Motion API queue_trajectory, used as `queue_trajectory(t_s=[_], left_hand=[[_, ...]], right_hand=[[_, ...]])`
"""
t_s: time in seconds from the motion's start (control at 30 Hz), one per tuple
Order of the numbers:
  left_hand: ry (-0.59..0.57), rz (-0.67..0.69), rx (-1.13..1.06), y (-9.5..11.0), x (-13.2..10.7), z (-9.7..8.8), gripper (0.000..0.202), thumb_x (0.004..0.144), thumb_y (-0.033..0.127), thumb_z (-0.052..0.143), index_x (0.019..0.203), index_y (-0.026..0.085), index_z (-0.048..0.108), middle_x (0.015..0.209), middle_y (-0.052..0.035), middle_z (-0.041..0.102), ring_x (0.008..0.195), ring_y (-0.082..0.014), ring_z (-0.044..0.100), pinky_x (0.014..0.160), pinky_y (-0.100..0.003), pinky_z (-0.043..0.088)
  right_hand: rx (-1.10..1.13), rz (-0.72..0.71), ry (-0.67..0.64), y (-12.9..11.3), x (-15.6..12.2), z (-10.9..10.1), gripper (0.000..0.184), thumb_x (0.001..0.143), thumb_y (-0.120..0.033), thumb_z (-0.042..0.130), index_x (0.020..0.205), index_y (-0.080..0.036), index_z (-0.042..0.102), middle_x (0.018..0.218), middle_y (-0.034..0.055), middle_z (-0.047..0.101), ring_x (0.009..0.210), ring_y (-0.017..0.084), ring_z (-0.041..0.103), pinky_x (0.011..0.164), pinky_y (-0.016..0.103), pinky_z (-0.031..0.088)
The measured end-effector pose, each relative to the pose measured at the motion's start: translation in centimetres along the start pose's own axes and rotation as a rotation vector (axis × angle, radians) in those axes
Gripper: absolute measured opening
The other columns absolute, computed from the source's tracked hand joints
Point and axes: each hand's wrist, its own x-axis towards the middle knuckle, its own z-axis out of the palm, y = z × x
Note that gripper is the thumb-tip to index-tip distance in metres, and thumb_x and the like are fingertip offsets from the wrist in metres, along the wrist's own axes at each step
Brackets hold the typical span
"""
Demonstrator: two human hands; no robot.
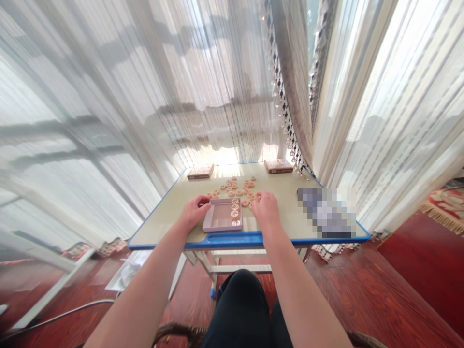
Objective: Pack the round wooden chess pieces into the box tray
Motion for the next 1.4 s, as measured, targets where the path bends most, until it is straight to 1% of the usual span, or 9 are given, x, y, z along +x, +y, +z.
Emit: queue_trajectory(t_s=[0.2, 0.37, 0.53, 0.87, 1.03, 1.1, 1.2, 1.3, 1.4], left_hand=[[-0.005, -0.008, 0.002, 0.2, -0.1, -0.1, 0.024, 0.071, 0.024, 0.051, 0.090, 0.017, 0.066, 0.089, -0.0058, 0.070, 0.082, -0.0190, 0.064, 0.080, -0.031, 0.050], [0.005, -0.019, -0.042, 0.1, 0.0, 0.0, 0.026, 0.072, 0.026, 0.052, 0.093, 0.017, 0.065, 0.090, -0.0059, 0.070, 0.082, -0.0190, 0.064, 0.079, -0.031, 0.050], [0.060, -0.023, -0.146, -0.1, 0.0, -0.2, 0.027, 0.076, 0.029, 0.050, 0.096, 0.018, 0.065, 0.097, -0.0063, 0.070, 0.085, -0.0187, 0.065, 0.077, -0.029, 0.050], [0.212, 0.052, -0.073, 0.5, -0.9, -0.1, 0.023, 0.077, 0.027, 0.048, 0.092, 0.017, 0.064, 0.096, -0.0073, 0.068, 0.089, -0.0181, 0.062, 0.074, -0.028, 0.050], [-0.016, 0.174, 0.045, 3.6, 2.6, -1.5, 0.027, 0.075, 0.027, 0.051, 0.097, 0.017, 0.064, 0.102, -0.0070, 0.067, 0.092, -0.0204, 0.062, 0.083, -0.032, 0.049], [0.008, 0.313, 0.151, 5.0, 5.2, -1.6, 0.029, 0.074, 0.023, 0.051, 0.099, 0.018, 0.065, 0.105, -0.0069, 0.067, 0.101, -0.0230, 0.059, 0.093, -0.036, 0.044], [0.041, 0.425, 0.148, 5.6, 8.8, -0.2, 0.029, 0.074, 0.019, 0.048, 0.098, 0.018, 0.066, 0.104, -0.0062, 0.067, 0.101, -0.0220, 0.059, 0.096, -0.036, 0.042], [0.142, 0.295, -0.025, 4.5, 10.8, 2.1, 0.029, 0.078, 0.019, 0.042, 0.092, 0.017, 0.067, 0.099, -0.0053, 0.069, 0.096, -0.0202, 0.061, 0.089, -0.033, 0.046], [0.178, 0.152, -0.154, 2.8, 11.3, 3.7, 0.028, 0.079, 0.022, 0.042, 0.091, 0.016, 0.067, 0.094, -0.0039, 0.070, 0.089, -0.0188, 0.063, 0.085, -0.031, 0.048]], right_hand=[[-0.079, -0.107, -0.058, -0.4, -0.3, 0.0, 0.028, 0.073, -0.016, 0.048, 0.091, -0.013, 0.069, 0.100, 0.0162, 0.066, 0.101, 0.028, 0.058, 0.092, 0.041, 0.041], [-0.100, -0.164, -0.064, -0.2, -0.4, 0.4, 0.024, 0.076, -0.018, 0.049, 0.087, -0.018, 0.070, 0.099, 0.0113, 0.067, 0.098, 0.024, 0.058, 0.093, 0.038, 0.039], [-0.062, -0.145, -0.094, -0.6, -0.3, -0.1, 0.026, 0.077, -0.018, 0.047, 0.091, -0.017, 0.069, 0.100, 0.0109, 0.067, 0.096, 0.023, 0.059, 0.094, 0.038, 0.038], [-0.008, -0.131, -0.125, -1.5, -0.2, -0.9, 0.027, 0.078, -0.014, 0.043, 0.089, -0.016, 0.068, 0.098, 0.0098, 0.068, 0.098, 0.023, 0.058, 0.095, 0.040, 0.037], [0.061, -0.101, -0.060, -1.7, -0.3, -0.9, 0.028, 0.077, -0.011, 0.041, 0.087, -0.015, 0.067, 0.094, 0.0105, 0.067, 0.096, 0.023, 0.058, 0.093, 0.039, 0.038], [0.071, -0.003, -0.048, -1.6, -0.3, -0.8, 0.027, 0.077, -0.014, 0.043, 0.091, -0.013, 0.066, 0.096, 0.0118, 0.066, 0.096, 0.023, 0.057, 0.093, 0.038, 0.039], [0.101, 0.111, -0.058, -1.5, -0.2, -0.7, 0.029, 0.078, -0.019, 0.044, 0.097, -0.011, 0.064, 0.101, 0.0131, 0.064, 0.098, 0.023, 0.056, 0.092, 0.036, 0.040], [0.179, 0.167, -0.066, -1.4, 0.0, -0.9, 0.031, 0.079, -0.022, 0.043, 0.101, -0.013, 0.063, 0.103, 0.0119, 0.062, 0.098, 0.022, 0.056, 0.091, 0.035, 0.042], [0.197, 0.203, -0.073, -1.4, 0.0, -1.2, 0.033, 0.079, -0.023, 0.043, 0.106, -0.014, 0.061, 0.107, 0.0115, 0.061, 0.097, 0.021, 0.057, 0.088, 0.034, 0.044]])
